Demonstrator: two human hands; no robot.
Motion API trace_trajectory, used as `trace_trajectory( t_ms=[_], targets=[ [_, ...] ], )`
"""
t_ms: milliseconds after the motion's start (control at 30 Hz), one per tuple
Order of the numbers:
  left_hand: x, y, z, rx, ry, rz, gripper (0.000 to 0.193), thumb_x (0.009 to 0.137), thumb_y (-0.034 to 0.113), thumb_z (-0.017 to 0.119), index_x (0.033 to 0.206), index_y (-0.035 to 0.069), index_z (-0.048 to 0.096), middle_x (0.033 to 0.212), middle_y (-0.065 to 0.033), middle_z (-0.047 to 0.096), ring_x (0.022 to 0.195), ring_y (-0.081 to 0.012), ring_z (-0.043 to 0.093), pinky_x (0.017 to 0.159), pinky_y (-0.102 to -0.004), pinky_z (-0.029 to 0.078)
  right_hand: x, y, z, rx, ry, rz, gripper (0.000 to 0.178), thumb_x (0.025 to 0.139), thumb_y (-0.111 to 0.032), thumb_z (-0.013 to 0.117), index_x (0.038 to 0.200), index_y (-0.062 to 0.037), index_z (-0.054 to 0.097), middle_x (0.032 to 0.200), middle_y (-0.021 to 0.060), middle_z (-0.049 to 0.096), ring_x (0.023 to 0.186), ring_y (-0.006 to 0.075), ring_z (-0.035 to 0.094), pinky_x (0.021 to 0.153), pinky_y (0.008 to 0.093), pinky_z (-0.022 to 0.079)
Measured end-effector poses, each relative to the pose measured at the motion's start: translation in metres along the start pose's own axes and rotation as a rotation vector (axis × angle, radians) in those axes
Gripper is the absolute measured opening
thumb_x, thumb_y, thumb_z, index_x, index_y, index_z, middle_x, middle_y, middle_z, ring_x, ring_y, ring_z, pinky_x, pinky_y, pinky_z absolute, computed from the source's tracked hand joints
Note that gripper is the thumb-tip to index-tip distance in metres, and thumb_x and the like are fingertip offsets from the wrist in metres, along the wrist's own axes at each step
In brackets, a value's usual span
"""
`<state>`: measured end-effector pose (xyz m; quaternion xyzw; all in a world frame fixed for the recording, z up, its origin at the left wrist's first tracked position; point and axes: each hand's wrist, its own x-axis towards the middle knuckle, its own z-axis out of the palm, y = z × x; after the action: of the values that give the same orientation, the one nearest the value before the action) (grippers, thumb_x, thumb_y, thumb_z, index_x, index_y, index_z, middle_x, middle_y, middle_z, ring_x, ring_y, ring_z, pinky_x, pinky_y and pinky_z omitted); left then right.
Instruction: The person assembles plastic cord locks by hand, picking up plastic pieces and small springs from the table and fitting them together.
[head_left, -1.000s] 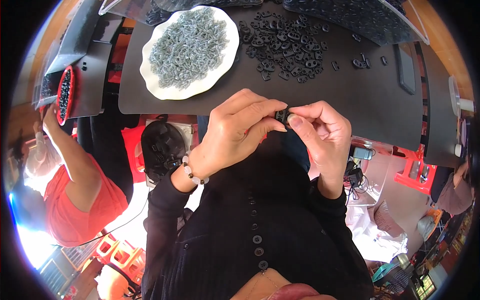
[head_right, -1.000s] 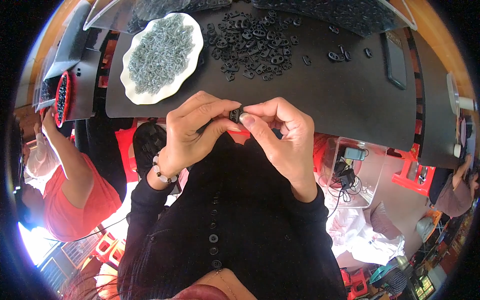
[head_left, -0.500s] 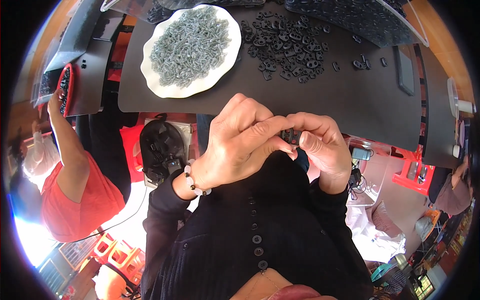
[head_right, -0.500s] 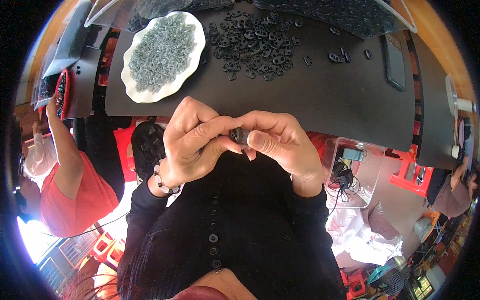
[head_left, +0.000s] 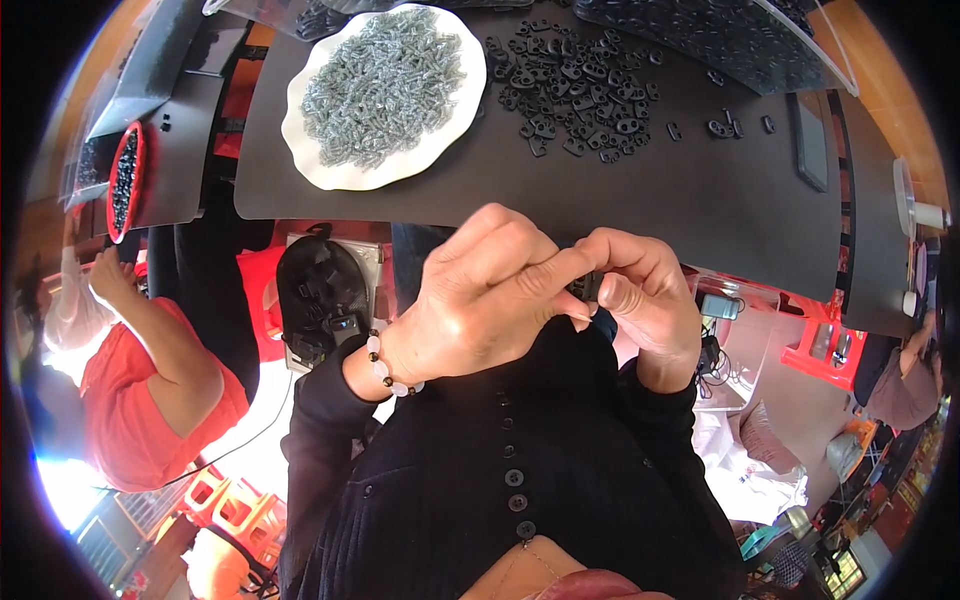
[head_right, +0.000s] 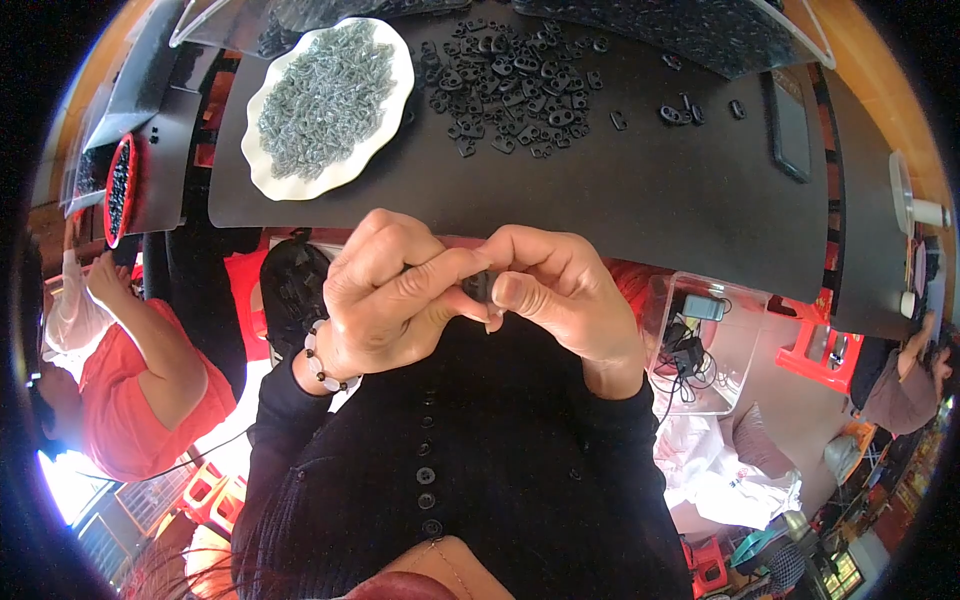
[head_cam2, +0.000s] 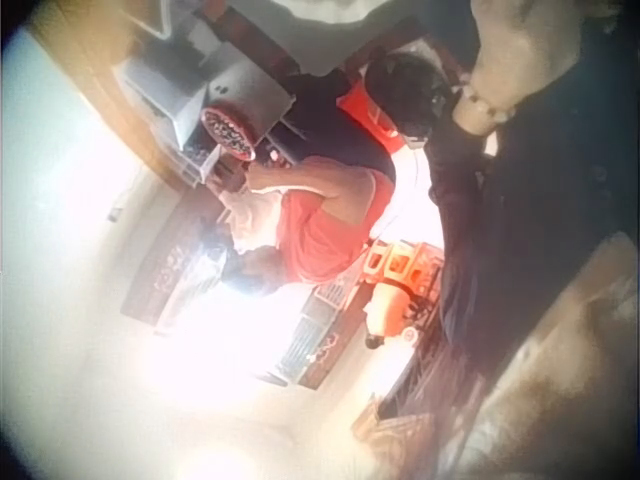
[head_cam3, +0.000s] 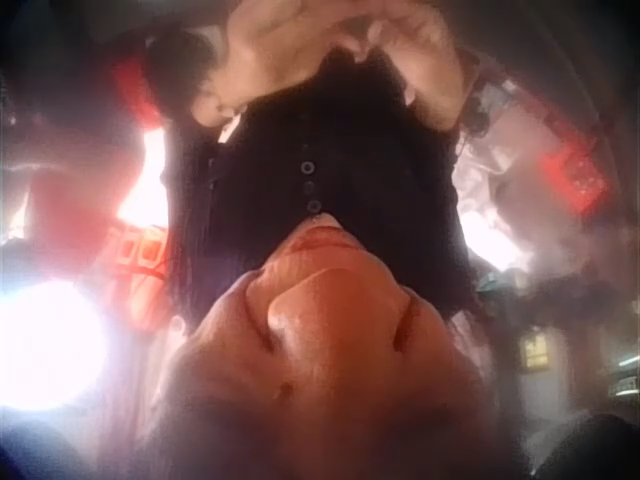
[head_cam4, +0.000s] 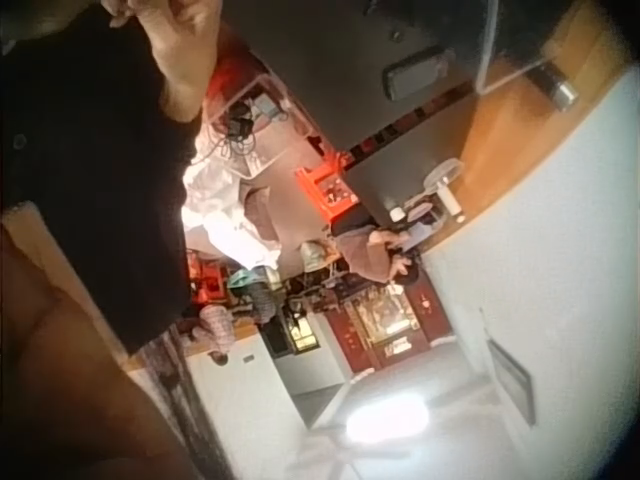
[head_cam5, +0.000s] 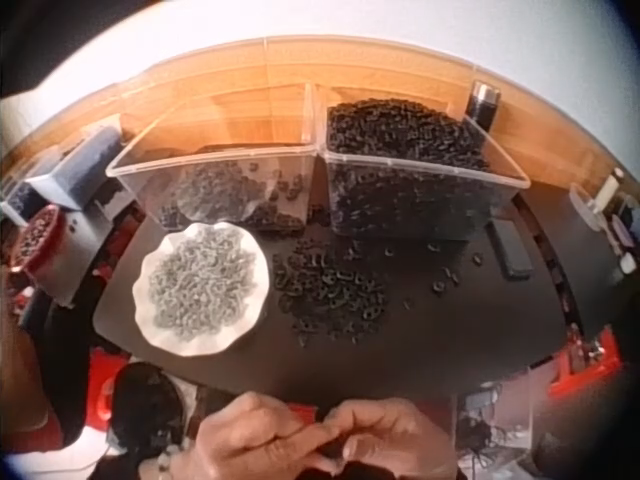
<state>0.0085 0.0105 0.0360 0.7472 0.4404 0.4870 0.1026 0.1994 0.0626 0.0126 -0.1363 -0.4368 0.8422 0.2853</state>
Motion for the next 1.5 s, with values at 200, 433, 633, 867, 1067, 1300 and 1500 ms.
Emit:
trace_trajectory(
  t_ms=[200, 433, 633, 867, 1067, 1300, 1500],
  targets=[
    [-0.002, -0.002, 0.003, -0.02, 0.007, 0.023, 0.046, 0.054, 0.011, 0.085, 0.098, 0.003, 0.075, 0.078, -0.0017, 0.057, 0.071, -0.0218, 0.057, 0.059, -0.0317, 0.047, -0.001, 0.0, 0.0, -0.039, 0.032, 0.015, 0.028, 0.097, -0.023, 0.063, 0.105, 0.0043, 0.062, 0.084, 0.0039, 0.063, 0.074, 0.0082, 0.058, 0.069, 0.0219, 0.048],
    [-0.003, 0.0, 0.001, -0.035, -0.008, 0.055, 0.048, 0.053, 0.007, 0.085, 0.099, 0.001, 0.074, 0.079, -0.004, 0.055, 0.072, -0.0225, 0.058, 0.06, -0.0323, 0.049, -0.001, -0.001, 0.001, -0.078, 0.007, 0.02, 0.026, 0.097, -0.024, 0.063, 0.098, 0.0014, 0.061, 0.082, 0.0022, 0.06, 0.074, 0.0075, 0.056, 0.069, 0.0211, 0.045],
    [-0.005, -0.001, 0.004, -0.152, -0.012, 0.055, 0.051, 0.054, -0.003, 0.084, 0.104, -0.003, 0.072, 0.081, -0.0058, 0.057, 0.078, -0.0249, 0.065, 0.064, -0.0327, 0.054, 0.001, -0.006, 0.001, -0.014, -0.043, 0.066, 0.024, 0.097, -0.024, 0.064, 0.096, -0.0004, 0.059, 0.083, 0.0009, 0.058, 0.076, 0.0074, 0.054, 0.071, 0.022, 0.044],
    [-0.002, -0.002, 0.001, -0.144, -0.054, 0.055, 0.049, 0.057, -0.007, 0.082, 0.105, -0.003, 0.072, 0.081, -0.0068, 0.058, 0.076, -0.0242, 0.065, 0.062, -0.0322, 0.053, 0.002, -0.005, 0.011, 0.054, -0.003, 0.087, 0.027, 0.097, -0.026, 0.064, 0.098, 0.0006, 0.059, 0.086, 0.0029, 0.06, 0.079, 0.0095, 0.057, 0.074, 0.0238, 0.045],
    [0.007, -0.014, -0.003, -0.128, 0.029, -0.01, 0.044, 0.059, 0.006, 0.085, 0.1, -0.002, 0.071, 0.077, -0.0053, 0.058, 0.07, -0.0223, 0.061, 0.056, -0.0301, 0.047, 0.013, -0.003, 0.01, 0.098, 0.054, 0.042, 0.036, 0.101, -0.03, 0.055, 0.11, 0.0043, 0.059, 0.093, 0.0078, 0.062, 0.084, 0.0143, 0.062, 0.08, 0.028, 0.05],
    [0.006, -0.021, -0.01, 0.035, 0.021, 0.038, 0.044, 0.058, 0.008, 0.086, 0.099, -0.001, 0.071, 0.077, -0.0051, 0.057, 0.07, -0.0218, 0.061, 0.057, -0.0295, 0.048, 0.016, 0.006, -0.002, 0.154, 0.066, 0.065, 0.046, 0.106, -0.035, 0.042, 0.12, 0.0067, 0.057, 0.098, 0.0105, 0.065, 0.086, 0.0166, 0.064, 0.083, 0.0305, 0.052],
    [0.009, -0.02, -0.012, 0.083, 0.013, 0.069, 0.045, 0.057, 0.008, 0.086, 0.099, 0.0, 0.071, 0.078, -0.0051, 0.058, 0.07, -0.0217, 0.061, 0.057, -0.0296, 0.049, 0.018, 0.004, 0.004, 0.053, 0.175, 0.102, 0.044, 0.103, -0.036, 0.049, 0.111, 0.0067, 0.058, 0.087, 0.0089, 0.061, 0.076, 0.0187, 0.06, 0.07, 0.0307, 0.049]
  ],
)
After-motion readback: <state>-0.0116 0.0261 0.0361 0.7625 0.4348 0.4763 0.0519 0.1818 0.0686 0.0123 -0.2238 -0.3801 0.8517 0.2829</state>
